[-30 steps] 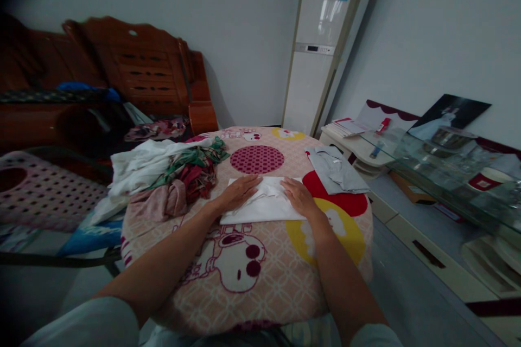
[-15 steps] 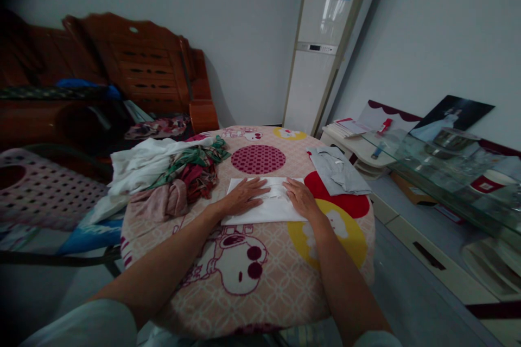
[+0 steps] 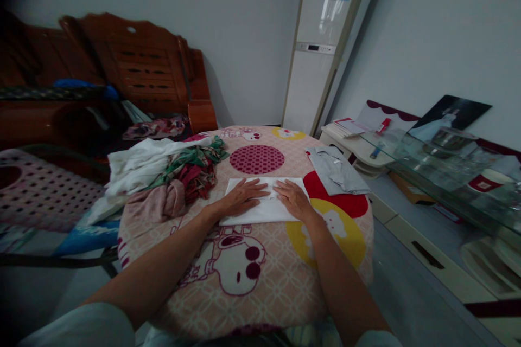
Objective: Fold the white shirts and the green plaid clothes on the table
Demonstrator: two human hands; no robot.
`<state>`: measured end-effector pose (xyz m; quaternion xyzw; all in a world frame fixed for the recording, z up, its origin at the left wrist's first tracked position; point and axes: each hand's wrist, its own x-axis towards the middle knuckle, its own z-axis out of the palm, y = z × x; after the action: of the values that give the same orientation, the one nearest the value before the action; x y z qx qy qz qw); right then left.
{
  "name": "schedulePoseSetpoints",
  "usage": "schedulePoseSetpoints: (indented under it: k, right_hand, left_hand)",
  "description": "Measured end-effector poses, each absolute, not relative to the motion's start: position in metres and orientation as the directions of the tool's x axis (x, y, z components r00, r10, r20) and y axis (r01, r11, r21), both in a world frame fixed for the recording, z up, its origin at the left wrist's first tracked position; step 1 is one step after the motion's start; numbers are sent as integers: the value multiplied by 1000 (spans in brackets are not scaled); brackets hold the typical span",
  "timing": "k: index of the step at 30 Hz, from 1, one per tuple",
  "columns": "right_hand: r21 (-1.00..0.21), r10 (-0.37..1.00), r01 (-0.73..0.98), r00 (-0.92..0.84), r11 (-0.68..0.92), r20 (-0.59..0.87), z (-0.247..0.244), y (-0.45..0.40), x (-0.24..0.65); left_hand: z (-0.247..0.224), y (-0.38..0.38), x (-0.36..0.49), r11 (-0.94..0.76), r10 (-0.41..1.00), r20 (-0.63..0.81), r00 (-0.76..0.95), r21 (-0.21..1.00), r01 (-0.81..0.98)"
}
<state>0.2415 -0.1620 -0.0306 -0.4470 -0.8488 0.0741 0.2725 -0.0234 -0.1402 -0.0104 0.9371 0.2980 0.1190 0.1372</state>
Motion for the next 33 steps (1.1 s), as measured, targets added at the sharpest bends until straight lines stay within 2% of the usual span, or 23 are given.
schedulePoseSetpoints:
  k: [5, 10, 12, 15, 18, 22, 25, 29, 33]
  right_hand:
    - [-363, 805, 726, -457, 584, 379, -29, -163, 243]
    - [-429, 801, 681, -446, 593, 399, -28, -163, 244]
    - [-486, 807, 651, -396, 583, 438, -27, -163, 246]
    - [-547, 819, 653, -206, 523, 536, -25, -162, 251]
    - [-510, 808, 716, -129, 477, 576, -29, -159, 258]
    - [-410, 841, 786, -242, 463, 484, -43, -155, 263]
    - [-373, 844, 808, -260, 456, 469, -50, -153, 264]
    - [-368, 842, 815, -246, 448, 480, -50, -153, 262]
    - [-440, 854, 783, -210, 439, 477, -43, -154, 262]
  left_hand:
    - [-9, -146, -19, -805, 577, 171, 798, 285, 521]
    - [-9, -149, -15, -834, 538, 140, 831, 230, 501]
    - [-8, -149, -15, -833, 542, 136, 829, 217, 509]
    - [-7, -150, -16, -833, 544, 137, 828, 209, 512]
    - [-7, -150, -17, -837, 538, 137, 832, 208, 506]
    - [-9, -150, -17, -838, 538, 152, 829, 202, 506]
    - [-10, -150, -17, -836, 542, 160, 825, 198, 511]
    - [-9, -153, -16, -836, 543, 152, 826, 187, 516]
    - [-7, -154, -16, -823, 558, 156, 815, 235, 518]
